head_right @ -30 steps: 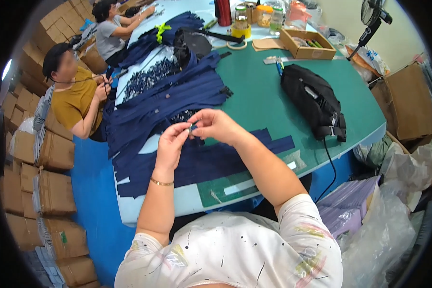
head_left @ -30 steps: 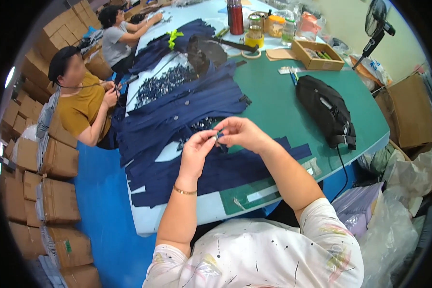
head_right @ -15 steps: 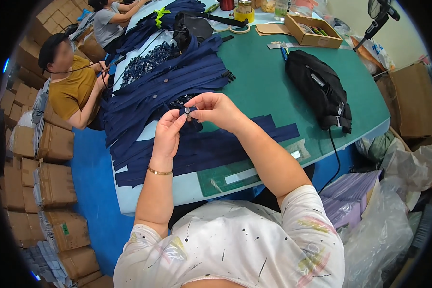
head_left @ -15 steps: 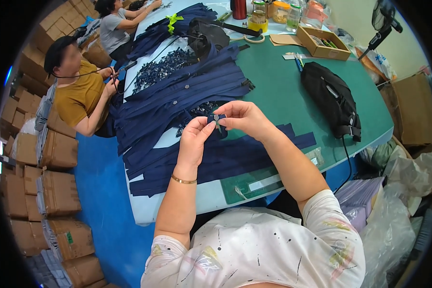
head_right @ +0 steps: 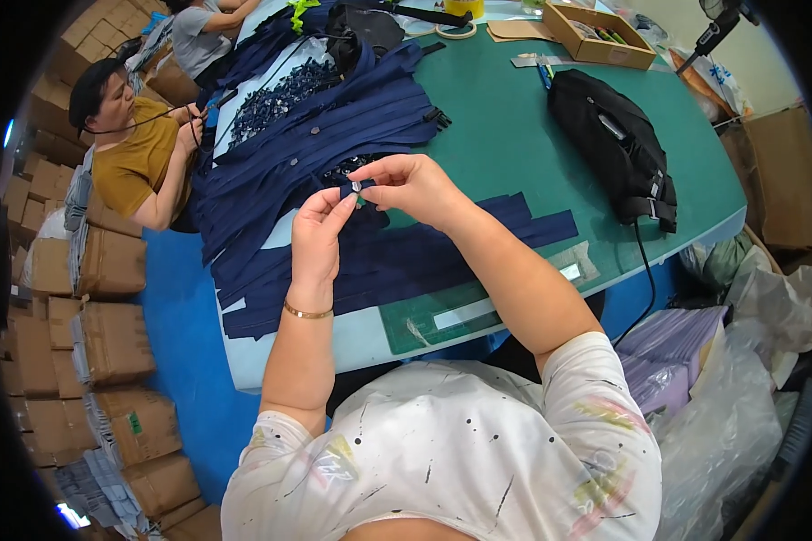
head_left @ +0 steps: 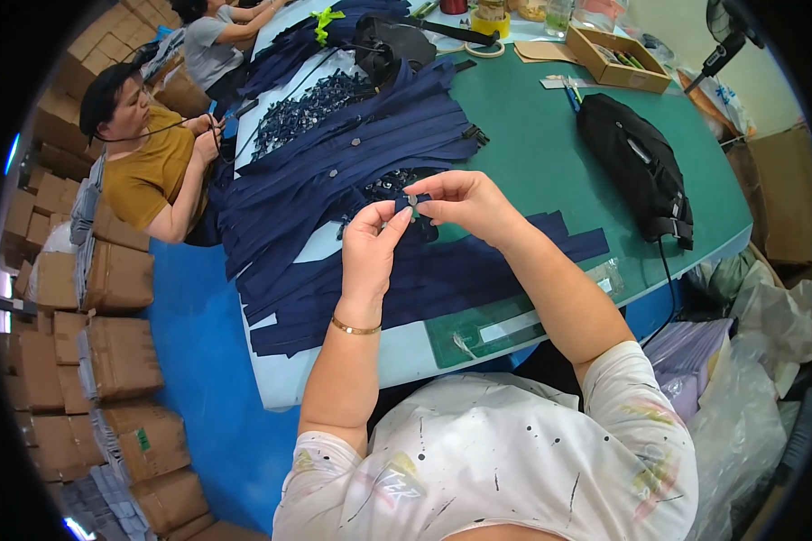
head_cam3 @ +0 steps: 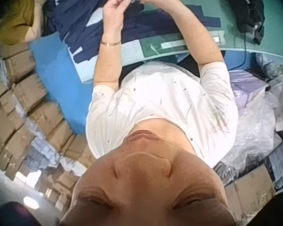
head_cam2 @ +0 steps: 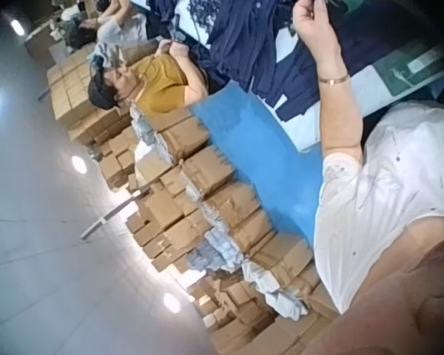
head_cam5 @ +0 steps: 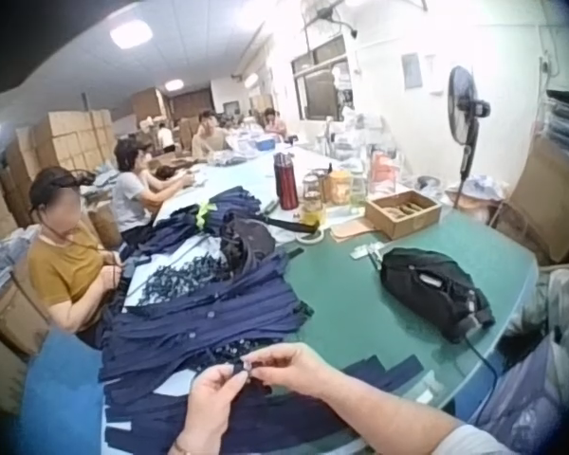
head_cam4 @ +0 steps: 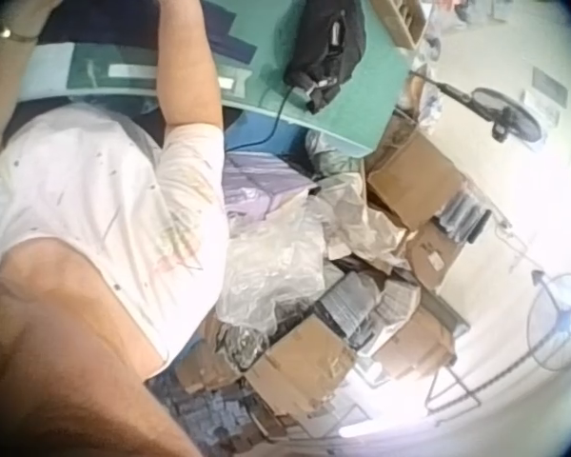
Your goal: Manually attaching sliders and metal stops to zipper tape.
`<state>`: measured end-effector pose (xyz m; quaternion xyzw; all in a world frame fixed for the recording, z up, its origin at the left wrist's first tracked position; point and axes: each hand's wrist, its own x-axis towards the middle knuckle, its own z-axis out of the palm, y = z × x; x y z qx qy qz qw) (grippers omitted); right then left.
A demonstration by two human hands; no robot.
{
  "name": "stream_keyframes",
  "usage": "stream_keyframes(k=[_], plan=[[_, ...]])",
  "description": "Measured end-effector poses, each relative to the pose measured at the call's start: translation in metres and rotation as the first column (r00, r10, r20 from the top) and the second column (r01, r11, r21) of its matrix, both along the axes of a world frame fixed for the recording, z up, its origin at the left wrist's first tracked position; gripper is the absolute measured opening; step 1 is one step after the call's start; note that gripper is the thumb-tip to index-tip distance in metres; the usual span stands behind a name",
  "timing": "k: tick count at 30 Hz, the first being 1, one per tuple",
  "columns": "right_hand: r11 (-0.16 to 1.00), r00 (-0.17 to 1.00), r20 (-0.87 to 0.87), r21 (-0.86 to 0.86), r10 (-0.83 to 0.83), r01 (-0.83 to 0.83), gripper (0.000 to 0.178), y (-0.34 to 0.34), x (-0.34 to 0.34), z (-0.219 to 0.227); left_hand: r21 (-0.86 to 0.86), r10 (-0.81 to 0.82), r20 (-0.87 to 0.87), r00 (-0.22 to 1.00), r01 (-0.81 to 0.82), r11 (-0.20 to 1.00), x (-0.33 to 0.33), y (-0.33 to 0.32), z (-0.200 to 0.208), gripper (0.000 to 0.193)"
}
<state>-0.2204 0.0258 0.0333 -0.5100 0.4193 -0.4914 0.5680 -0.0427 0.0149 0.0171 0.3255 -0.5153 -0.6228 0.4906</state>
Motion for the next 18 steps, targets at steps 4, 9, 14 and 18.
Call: stream_keyframes(k=[4, 9, 14, 18], plan=[[0.999, 0.999, 0.029, 0.009, -0.037, 0.037, 0.023, 0.0006, 0.0044, -0.0005, -0.004, 0.043, 0.013, 0.999, -0.043, 0.999, -0.0011, 0.0011, -0.0017, 0.01], [0.998, 0.998, 0.054, 0.046, -0.036, 0.033, 0.024, 0.0013, 0.0057, -0.0009, 0.004, 0.051, 0.016, 0.999, -0.051, 0.999, -0.0008, 0.0039, -0.0002, 0.01], [0.997, 0.996, 0.073, 0.066, -0.042, 0.037, 0.025, 0.0014, 0.0035, -0.0036, -0.01, 0.107, 0.047, 0.993, -0.106, 0.994, -0.0056, 0.0048, -0.0031, 0.011], [0.997, 0.995, 0.087, 0.069, -0.047, 0.041, 0.026, -0.0011, 0.0049, -0.0012, -0.107, 0.159, 0.137, 0.978, -0.145, 0.984, -0.0062, 0.0045, -0.0047, 0.012]])
